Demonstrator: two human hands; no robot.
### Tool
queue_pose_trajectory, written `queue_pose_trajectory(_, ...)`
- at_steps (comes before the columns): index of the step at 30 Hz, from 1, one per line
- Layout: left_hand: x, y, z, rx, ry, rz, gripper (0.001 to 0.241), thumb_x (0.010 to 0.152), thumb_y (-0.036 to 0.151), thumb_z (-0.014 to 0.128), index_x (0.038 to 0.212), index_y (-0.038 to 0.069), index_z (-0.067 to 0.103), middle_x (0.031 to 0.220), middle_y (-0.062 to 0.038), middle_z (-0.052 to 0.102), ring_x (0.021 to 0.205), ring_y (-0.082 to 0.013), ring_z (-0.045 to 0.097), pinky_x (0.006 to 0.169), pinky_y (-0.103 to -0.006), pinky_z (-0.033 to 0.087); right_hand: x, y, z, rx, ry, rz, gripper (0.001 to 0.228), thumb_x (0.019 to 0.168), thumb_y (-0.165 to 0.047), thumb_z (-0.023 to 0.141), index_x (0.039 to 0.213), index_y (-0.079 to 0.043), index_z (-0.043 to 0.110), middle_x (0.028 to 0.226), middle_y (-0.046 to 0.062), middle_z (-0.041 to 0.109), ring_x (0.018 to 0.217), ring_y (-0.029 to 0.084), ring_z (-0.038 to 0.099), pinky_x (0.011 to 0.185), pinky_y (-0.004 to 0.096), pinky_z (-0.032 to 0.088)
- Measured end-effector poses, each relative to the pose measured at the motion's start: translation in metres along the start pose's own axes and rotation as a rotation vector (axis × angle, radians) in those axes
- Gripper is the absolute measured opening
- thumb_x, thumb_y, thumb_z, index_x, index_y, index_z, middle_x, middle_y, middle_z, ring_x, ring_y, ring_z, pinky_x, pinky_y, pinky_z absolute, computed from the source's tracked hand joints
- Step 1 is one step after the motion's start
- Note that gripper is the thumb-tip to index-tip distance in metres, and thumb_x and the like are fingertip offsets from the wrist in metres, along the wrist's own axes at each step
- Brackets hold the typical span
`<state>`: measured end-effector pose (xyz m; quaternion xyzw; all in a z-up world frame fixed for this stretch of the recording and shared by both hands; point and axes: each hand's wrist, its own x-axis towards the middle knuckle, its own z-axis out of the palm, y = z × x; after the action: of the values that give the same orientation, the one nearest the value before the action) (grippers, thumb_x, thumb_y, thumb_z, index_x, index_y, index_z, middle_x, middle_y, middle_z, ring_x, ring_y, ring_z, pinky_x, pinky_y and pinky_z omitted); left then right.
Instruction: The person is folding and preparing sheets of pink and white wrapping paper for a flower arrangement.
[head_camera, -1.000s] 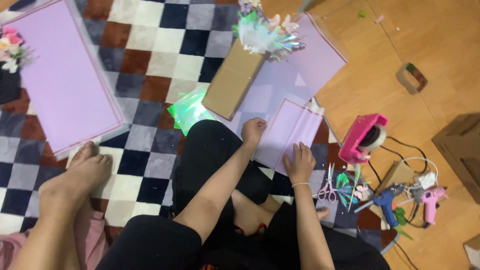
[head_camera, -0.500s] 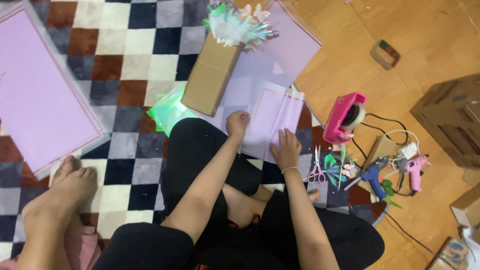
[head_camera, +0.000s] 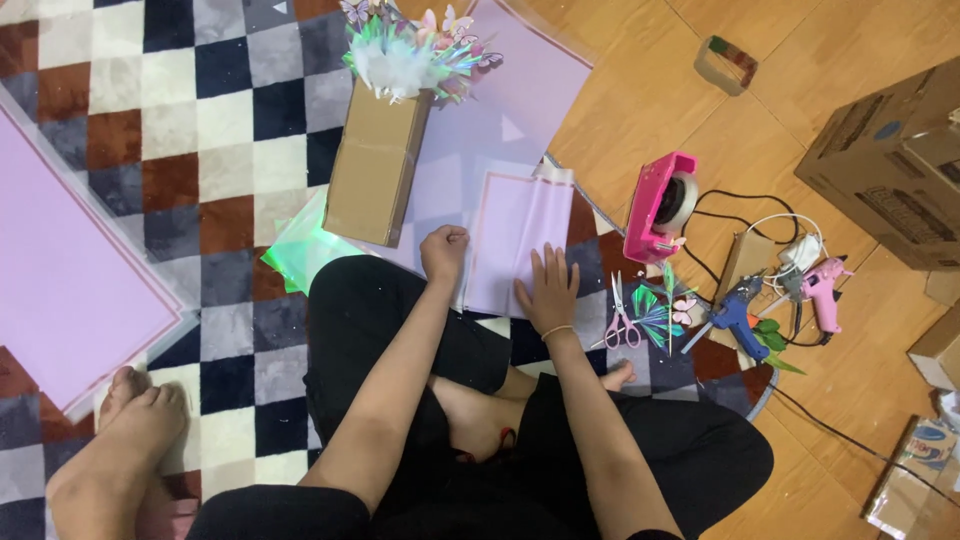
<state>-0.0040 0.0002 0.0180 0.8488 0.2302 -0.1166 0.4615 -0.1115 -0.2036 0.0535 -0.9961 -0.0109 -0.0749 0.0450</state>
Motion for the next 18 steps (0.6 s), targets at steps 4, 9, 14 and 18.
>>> queue_pose_trajectory(4, -0.006, 0.010, -0.007, -0.025, -0.022, 0.010, 0.013, 0.084, 0.012, 0.077, 0.097, 0.014, 0.079, 0.090, -0.007, 0.077, 0.092, -0.0289, 0.073, 0.078, -0.0408, 0.059, 0.004, 0.001, 0.004, 0.067, -0.026, 0.059, 0.075, 0.088, -0.063, 0.059, 0.147, -0.020, 0.045, 0.156, 0.008, 0.042, 0.148, 0.028, 0.036, 0.119, 0.057, 0.017)
queue_pose_trajectory(9, -0.004, 0.009, -0.006, -0.019, -0.019, 0.015, 0.012, 0.085, 0.012, 0.077, 0.097, 0.013, 0.079, 0.090, -0.007, 0.077, 0.091, -0.0270, 0.073, 0.077, -0.0396, 0.059, 0.020, -0.019, -0.036, 0.074, -0.258, 0.103, 0.080, 0.080, -0.047, 0.061, 0.155, -0.028, 0.040, 0.164, 0.013, 0.029, 0.155, 0.036, 0.018, 0.113, 0.077, 0.003)
queue_pose_trajectory(14, -0.005, 0.008, -0.005, -0.008, -0.005, 0.042, 0.012, 0.084, 0.011, 0.078, 0.096, 0.013, 0.080, 0.088, -0.006, 0.076, 0.088, -0.0251, 0.073, 0.075, -0.0382, 0.058, 0.018, -0.020, -0.019, 0.051, -0.003, -0.029, 0.089, 0.071, -0.035, 0.062, 0.156, -0.016, 0.040, 0.164, 0.011, 0.034, 0.153, 0.033, 0.025, 0.117, 0.071, 0.007)
queue_pose_trajectory(18, -0.006, 0.008, -0.006, -0.013, 0.013, 0.108, 0.012, 0.082, 0.009, 0.080, 0.094, 0.010, 0.080, 0.084, -0.008, 0.075, 0.084, -0.0269, 0.072, 0.072, -0.0377, 0.058, 0.018, -0.021, -0.016, 0.039, 0.013, -0.060, 0.092, 0.072, -0.033, 0.061, 0.160, -0.023, 0.033, 0.166, 0.010, 0.029, 0.153, 0.035, 0.023, 0.118, 0.070, 0.006)
